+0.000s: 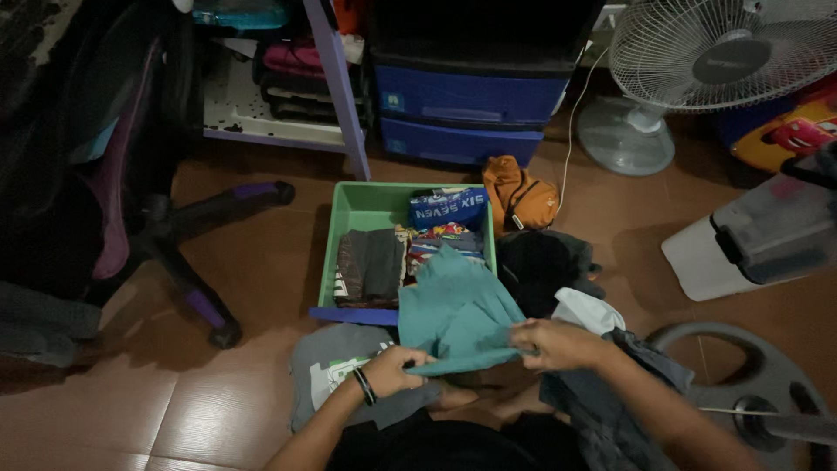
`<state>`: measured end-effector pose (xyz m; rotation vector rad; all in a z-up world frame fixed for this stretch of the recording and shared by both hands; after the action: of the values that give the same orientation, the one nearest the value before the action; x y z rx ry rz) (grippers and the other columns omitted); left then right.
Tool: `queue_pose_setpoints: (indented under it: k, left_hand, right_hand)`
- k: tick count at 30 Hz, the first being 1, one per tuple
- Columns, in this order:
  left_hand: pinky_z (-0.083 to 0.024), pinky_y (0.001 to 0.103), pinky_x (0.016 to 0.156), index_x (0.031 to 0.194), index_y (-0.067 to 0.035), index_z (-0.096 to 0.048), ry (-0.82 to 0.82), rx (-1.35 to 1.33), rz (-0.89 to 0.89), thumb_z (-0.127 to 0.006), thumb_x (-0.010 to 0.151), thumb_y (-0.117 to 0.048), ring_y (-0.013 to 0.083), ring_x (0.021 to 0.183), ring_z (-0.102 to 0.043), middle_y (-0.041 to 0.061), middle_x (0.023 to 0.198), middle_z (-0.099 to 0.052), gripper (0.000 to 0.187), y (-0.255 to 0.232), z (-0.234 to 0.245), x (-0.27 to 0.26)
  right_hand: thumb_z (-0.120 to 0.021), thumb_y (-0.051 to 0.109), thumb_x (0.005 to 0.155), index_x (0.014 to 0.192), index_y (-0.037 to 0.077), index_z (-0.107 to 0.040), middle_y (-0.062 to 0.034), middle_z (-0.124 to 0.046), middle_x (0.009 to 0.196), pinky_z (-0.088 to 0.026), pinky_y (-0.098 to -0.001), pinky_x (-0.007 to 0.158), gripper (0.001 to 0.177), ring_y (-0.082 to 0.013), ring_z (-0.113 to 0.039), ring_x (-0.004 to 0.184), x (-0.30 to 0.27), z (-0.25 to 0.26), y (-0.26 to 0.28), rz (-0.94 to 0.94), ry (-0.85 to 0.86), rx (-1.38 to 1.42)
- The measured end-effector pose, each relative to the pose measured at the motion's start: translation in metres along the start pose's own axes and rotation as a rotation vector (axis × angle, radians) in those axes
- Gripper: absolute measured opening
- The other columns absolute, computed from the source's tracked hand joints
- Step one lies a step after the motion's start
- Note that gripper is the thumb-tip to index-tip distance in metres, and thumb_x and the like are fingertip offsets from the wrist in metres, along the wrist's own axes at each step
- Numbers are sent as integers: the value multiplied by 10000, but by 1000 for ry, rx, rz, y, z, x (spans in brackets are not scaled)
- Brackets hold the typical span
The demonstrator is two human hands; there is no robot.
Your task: The person sits on the floor and folds various children's clothing items, including t-shirts, shorts, and socks. They place each folded item into a green plastic bin.
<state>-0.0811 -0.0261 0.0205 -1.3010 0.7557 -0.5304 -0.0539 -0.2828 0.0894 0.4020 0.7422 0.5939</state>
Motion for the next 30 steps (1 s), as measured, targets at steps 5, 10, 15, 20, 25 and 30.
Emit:
queue_pose_setpoints:
  k: [5,10,15,20,25,30]
  left_hand:
    - [-501,390,786,1073,-88,-640,-53,-8,303,-729,926,-282,224,891,-633,215,1078,-668,260,39,22,-6]
    - [-530,327,1015,1424,-33,-505,-353,-424,155,-703,955,-313,213,1235,-625,133,1357,-643,581,50,67,17]
    - [-545,458,993,1503,-74,-317,-552,-855,229,-636,923,-173,303,1196,-634,222,1339,-601,669,64,88,51]
    - [-352,462,1117,1598,-126,-402,-565,14,5,-641,955,-1,402,1377,-448,321,1489,-496,697,50,98,57]
    - [-448,337,1089,1459,-94,-527,-498,-18,-7,-691,910,-99,234,1285,-597,121,1418,-630,574,90,96,62]
    - [-490,344,1050,1270,-67,-688,-550,244,214,-742,904,-244,258,1212,-685,147,1282,-727,411,122,103,63]
  right_hand:
    - [-664,103,859,987,73,-512,-99,-605,815,-513,-357,732,201,-239,-665,772,19,23,-13,108,-199,262]
    - [-705,124,889,1111,95,-555,-83,-637,935,-528,-335,799,269,-195,-655,919,58,41,-47,238,-387,511]
    - [-831,165,884,1323,57,-577,-159,-636,1262,-542,-367,972,519,-255,-647,1152,96,34,-111,-295,-383,1124]
    - [-834,19,715,1508,244,-362,-101,-482,1488,-434,-384,1117,950,-250,-488,1375,93,18,-83,-274,-283,1251]
    - [-808,42,724,1553,207,-434,-119,-393,1626,-325,-363,1180,924,-250,-375,1471,90,29,-72,-20,-344,852]
    - [-838,205,814,1532,184,-440,-169,-406,1555,-314,-380,1177,821,-298,-366,1450,115,2,-107,-115,-314,502]
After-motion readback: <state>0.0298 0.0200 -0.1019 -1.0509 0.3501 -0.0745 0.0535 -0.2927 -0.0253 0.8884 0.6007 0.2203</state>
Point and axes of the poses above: each hand's wrist, its own x-axis towards the middle knuckle, its own z-axis out of the back of the hand, y = z × x, the point moved 8 cm from there along x, towards the middle knuckle
